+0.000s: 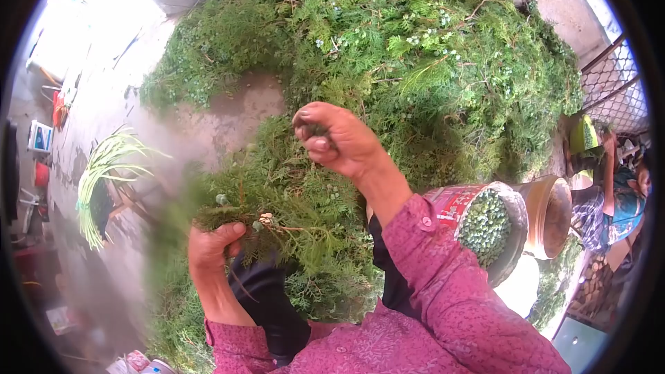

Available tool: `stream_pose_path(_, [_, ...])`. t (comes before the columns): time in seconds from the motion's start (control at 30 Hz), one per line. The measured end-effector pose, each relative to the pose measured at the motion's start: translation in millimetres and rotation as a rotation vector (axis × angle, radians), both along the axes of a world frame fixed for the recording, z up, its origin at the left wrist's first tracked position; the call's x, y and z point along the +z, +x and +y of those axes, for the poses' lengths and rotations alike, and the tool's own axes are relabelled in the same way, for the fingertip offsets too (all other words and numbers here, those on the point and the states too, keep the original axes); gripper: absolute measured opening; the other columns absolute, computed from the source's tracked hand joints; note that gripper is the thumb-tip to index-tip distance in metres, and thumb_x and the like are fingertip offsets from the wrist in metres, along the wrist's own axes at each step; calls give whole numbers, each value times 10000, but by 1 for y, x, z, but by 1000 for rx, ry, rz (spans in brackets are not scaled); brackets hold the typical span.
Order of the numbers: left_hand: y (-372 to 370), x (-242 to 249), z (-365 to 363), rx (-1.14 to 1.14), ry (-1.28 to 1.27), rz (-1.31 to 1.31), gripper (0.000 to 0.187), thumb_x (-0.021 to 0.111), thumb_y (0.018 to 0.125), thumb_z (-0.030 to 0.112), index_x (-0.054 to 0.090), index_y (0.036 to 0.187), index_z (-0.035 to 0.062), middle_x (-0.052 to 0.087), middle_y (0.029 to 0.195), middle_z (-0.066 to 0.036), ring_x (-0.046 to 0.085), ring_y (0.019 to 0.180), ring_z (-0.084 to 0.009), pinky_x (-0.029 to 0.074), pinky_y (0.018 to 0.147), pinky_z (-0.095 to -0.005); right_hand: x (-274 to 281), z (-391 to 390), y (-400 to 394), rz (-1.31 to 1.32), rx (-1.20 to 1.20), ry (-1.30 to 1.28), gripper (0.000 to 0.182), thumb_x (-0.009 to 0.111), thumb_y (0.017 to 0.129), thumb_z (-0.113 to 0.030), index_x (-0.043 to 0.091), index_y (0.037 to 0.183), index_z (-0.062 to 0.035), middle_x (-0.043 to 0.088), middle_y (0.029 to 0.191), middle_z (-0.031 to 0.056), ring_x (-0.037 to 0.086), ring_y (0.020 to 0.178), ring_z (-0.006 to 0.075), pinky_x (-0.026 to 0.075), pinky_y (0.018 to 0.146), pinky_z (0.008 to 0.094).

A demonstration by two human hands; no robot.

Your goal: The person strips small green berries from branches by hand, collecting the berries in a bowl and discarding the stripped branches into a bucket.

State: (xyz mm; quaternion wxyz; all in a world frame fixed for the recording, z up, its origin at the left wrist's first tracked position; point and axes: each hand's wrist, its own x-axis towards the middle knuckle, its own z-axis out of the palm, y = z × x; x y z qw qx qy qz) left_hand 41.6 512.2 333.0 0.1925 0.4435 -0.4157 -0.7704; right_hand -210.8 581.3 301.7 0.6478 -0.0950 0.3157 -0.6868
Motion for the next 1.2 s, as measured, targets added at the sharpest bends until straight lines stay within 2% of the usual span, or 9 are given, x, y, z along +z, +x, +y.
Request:
stream_pose_path(0.13, [-1, 2, -1, -18, -7, 12, 222, 712, 632, -51, 588, 806, 10, 576, 609, -52, 461, 400, -94, 320, 335, -215, 8, 0, 14, -7, 129, 83, 228, 470, 838, -66, 481, 1055, 1, 573, 933, 127, 561, 600, 115, 368, 360, 145])
stream_pose_path(0.33, [-3, 2, -1, -42, -7, 15, 206, 716, 633, -39, 591, 789, 9, 576, 604, -49, 458, 397, -91, 321, 335, -215, 5, -5, 26, 79, 227, 219, 335, 565, 855, -353, 542, 1015, -60, 571, 884, 96, 558, 576, 120, 322, 341, 139])
stream_pose_path(0.6, [-4, -1, -1, -85, 1, 12, 232, 729, 618, -38, 587, 796, 8, 577, 610, -46, 455, 400, -90, 325, 339, -219, -3, -6, 19, -33, 62, 16, 98, 621, 821, -127, 543, 828, -68, 560, 684, 41, 464, 464, 41, 292, 333, 142])
stream_pose_path(0.8, [-1, -4, 0, -96, -24, -72, 254, 730, 623, -24, 579, 823, 17, 566, 601, -31, 452, 407, -86, 326, 348, -218, 6, 2, -10, -71, -192, -10, 83, 616, 813, -111, 561, 842, -56, 580, 736, 52, 489, 491, 40, 329, 355, 149])
stream_pose_path(0.87, [-2, -6, -2, -161, -35, -106, 241, 720, 637, -33, 574, 821, 20, 557, 606, -25, 446, 406, -85, 331, 353, -220, 14, 2, 3, 119, -13, 109, 108, 594, 814, -81, 573, 911, -39, 582, 762, 56, 486, 503, 51, 335, 363, 149])
stream_pose_path(1.03, [-5, -8, -2, -198, -66, -120, 224, 708, 659, -35, 572, 828, 19, 555, 609, -23, 448, 415, -80, 336, 359, -216, 13, 6, 1, 184, 194, -108, 192, 614, 785, -61, 597, 972, -20, 611, 792, 75, 551, 580, 64, 340, 405, 153])
stream_pose_path(1.1, [-5, -9, -2, -199, -67, -118, 222, 708, 664, -32, 572, 833, 18, 557, 610, -23, 449, 420, -77, 336, 361, -214, 25, 6, 7, 564, 366, 153, 242, 684, 748, -152, 624, 941, -18, 613, 779, 55, 566, 659, 88, 400, 494, 200])
stream_pose_path(1.13, [-5, -10, -1, -210, -65, -120, 226, 710, 665, -28, 574, 839, 18, 560, 614, -24, 450, 423, -75, 337, 361, -214, 20, 5, 10, 562, 365, 156, 242, 684, 748, -152, 624, 941, -18, 613, 779, 55, 566, 659, 88, 400, 494, 200])
stream_pose_path(1.2, [-5, -11, -1, -221, -61, -124, 230, 712, 666, -24, 575, 845, 17, 563, 618, -24, 451, 426, -73, 338, 361, -213, 13, 0, 16, 1019, 341, -76, 313, 721, 716, -242, 639, 916, -16, 601, 760, 24, 544, 706, 110, 436, 619, 253])
